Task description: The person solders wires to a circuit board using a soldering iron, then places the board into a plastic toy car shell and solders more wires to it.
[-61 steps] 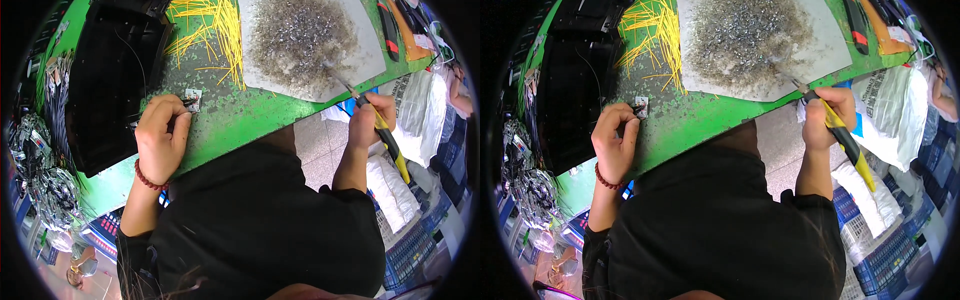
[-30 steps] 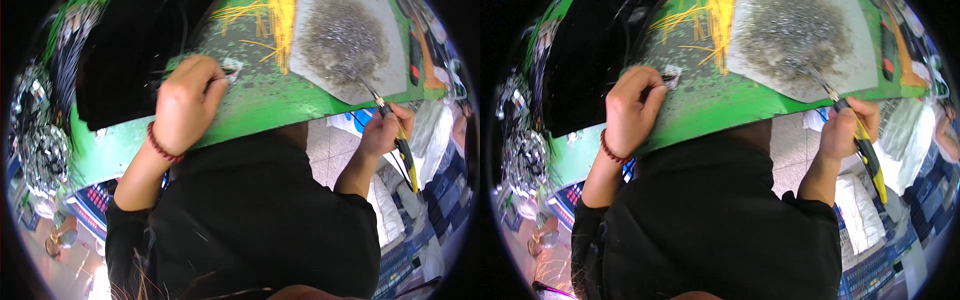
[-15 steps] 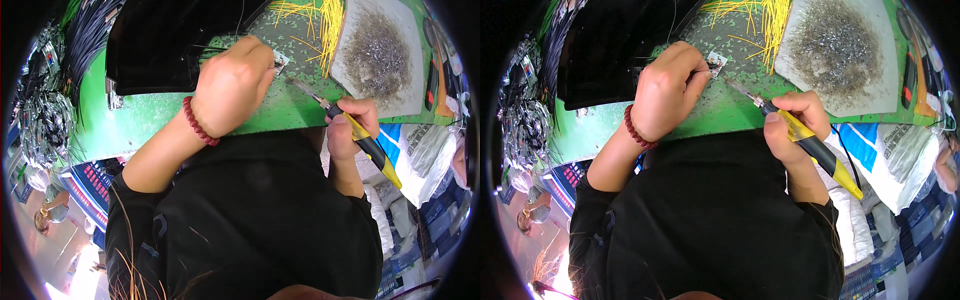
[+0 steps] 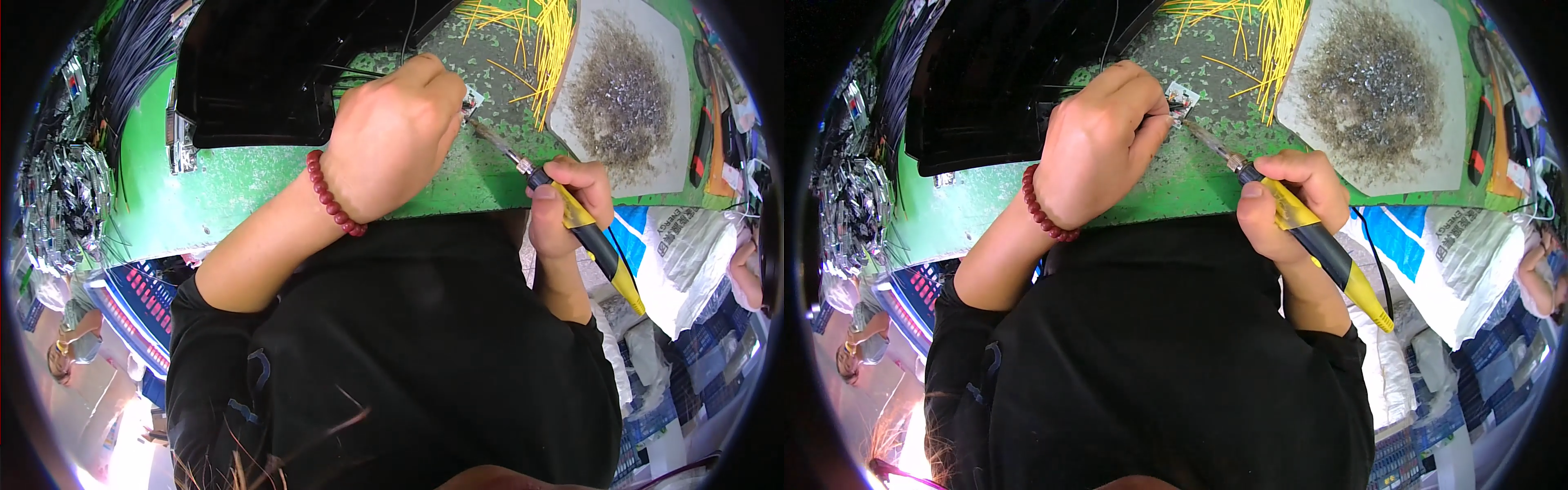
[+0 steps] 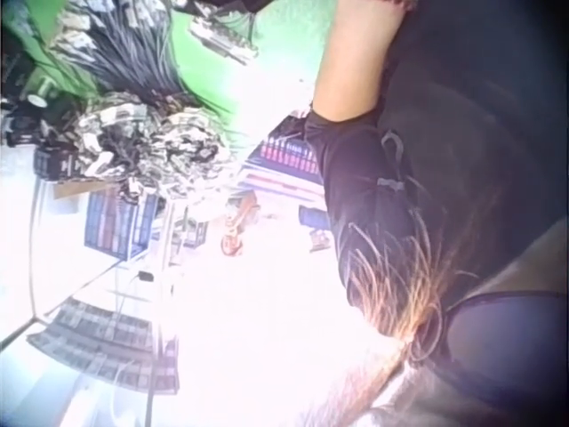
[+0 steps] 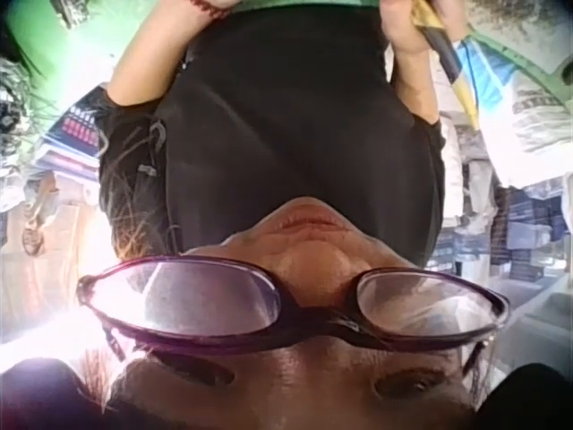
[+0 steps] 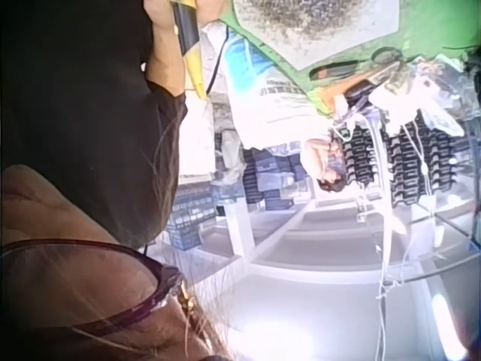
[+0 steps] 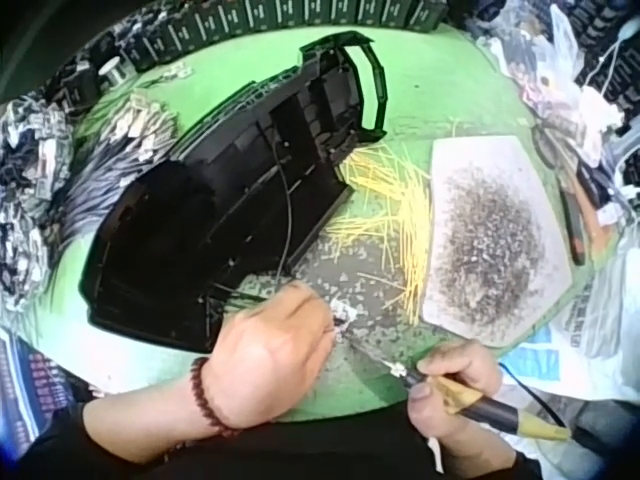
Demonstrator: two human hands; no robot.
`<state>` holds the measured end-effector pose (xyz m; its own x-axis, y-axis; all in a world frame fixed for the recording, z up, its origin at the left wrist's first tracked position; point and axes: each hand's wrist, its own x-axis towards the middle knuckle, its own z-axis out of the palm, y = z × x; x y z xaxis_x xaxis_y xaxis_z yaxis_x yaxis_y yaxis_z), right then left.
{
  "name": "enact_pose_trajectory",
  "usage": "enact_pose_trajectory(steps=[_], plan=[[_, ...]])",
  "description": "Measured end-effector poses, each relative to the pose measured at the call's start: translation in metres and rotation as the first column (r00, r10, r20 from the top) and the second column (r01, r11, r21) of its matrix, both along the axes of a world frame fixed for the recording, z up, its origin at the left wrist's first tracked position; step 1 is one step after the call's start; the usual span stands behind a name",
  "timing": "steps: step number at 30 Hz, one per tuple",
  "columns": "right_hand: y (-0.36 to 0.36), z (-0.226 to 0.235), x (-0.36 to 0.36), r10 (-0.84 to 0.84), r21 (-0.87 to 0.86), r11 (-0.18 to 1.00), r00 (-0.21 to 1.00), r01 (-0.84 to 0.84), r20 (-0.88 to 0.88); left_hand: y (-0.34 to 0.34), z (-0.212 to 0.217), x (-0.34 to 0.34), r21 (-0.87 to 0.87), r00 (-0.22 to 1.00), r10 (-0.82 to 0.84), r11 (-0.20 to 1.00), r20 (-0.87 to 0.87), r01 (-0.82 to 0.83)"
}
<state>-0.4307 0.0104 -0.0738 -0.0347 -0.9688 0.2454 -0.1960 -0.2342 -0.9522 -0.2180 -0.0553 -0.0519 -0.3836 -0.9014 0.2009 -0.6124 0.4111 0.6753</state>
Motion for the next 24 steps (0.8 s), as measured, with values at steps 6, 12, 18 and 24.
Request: enact_pose_trajectory(steps=[6,12,18,24], plan=[[0.002,-0.001,0.002,-0.016,-0.012,1.0,0.999,0.017,0.051,0.001,0.0,0.0,-0.003,1.0,0.0,1.0,0.015,0.0],[0.004,-0.002,-0.004,-0.017,-0.036,0.999,0.991,0.022,0.135,0.0,0.001,-0.001,-0.011,1.0,-0.006,1.0,0.019,0.006],[0.001,0.02,-0.005,-0.048,0.09,0.995,0.996,0.041,0.08,0.0,0.0,0.001,-0.031,1.0,-0.002,1.0,0.018,0.002],[-0.002,0.025,-0.005,-0.074,0.154,0.987,0.989,0.053,0.131,-0.001,0.001,0.002,0.026,0.999,-0.043,0.999,-0.017,0.043]])
